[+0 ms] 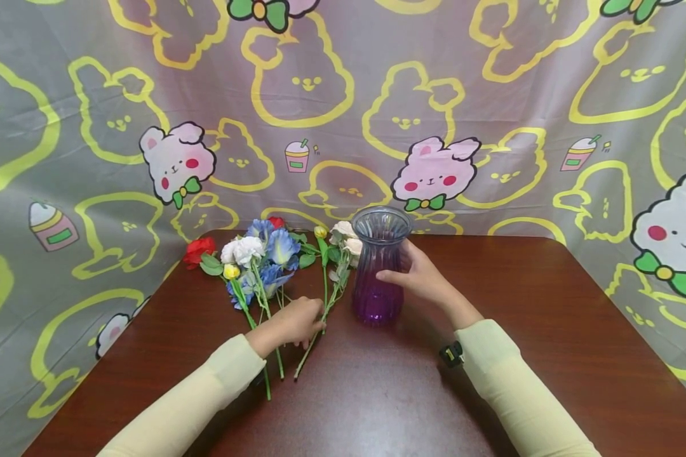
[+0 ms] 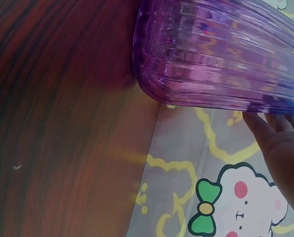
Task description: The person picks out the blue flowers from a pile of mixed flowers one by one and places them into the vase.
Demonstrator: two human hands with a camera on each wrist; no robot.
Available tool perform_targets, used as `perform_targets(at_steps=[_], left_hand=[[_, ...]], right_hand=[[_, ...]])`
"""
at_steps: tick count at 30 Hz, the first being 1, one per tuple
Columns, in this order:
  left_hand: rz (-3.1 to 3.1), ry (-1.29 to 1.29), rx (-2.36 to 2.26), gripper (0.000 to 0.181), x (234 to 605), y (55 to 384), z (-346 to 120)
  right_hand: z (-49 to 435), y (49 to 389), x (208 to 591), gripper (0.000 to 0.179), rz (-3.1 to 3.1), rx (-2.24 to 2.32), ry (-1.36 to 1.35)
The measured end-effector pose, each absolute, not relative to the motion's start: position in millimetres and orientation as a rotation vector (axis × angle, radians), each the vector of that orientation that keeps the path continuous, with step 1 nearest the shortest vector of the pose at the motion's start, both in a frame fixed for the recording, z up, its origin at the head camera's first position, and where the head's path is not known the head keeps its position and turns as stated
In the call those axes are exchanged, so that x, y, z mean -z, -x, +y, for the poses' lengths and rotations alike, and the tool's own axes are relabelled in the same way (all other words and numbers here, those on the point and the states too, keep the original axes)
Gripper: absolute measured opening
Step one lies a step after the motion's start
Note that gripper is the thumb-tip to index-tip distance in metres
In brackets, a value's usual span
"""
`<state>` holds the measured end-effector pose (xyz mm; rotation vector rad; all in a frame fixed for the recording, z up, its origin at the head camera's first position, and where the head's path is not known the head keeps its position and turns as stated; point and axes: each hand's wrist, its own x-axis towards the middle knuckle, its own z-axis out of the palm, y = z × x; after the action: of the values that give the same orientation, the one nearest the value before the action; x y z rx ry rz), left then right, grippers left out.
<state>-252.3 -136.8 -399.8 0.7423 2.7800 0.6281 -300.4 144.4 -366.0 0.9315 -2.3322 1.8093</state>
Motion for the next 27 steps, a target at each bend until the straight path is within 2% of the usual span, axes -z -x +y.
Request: perform_targets(at_steps=[17,27], left_hand=[[2.832,-0.686,-0.636,0.024,384,250,-153],[2.995,-0.477,-0.639,0.025,370,247,-190]], right_hand=[[145,301,366,0.076,-2.335,-1.816,-0.946],[145,300,366,0.076,-2.33,-1.823,-0.957]])
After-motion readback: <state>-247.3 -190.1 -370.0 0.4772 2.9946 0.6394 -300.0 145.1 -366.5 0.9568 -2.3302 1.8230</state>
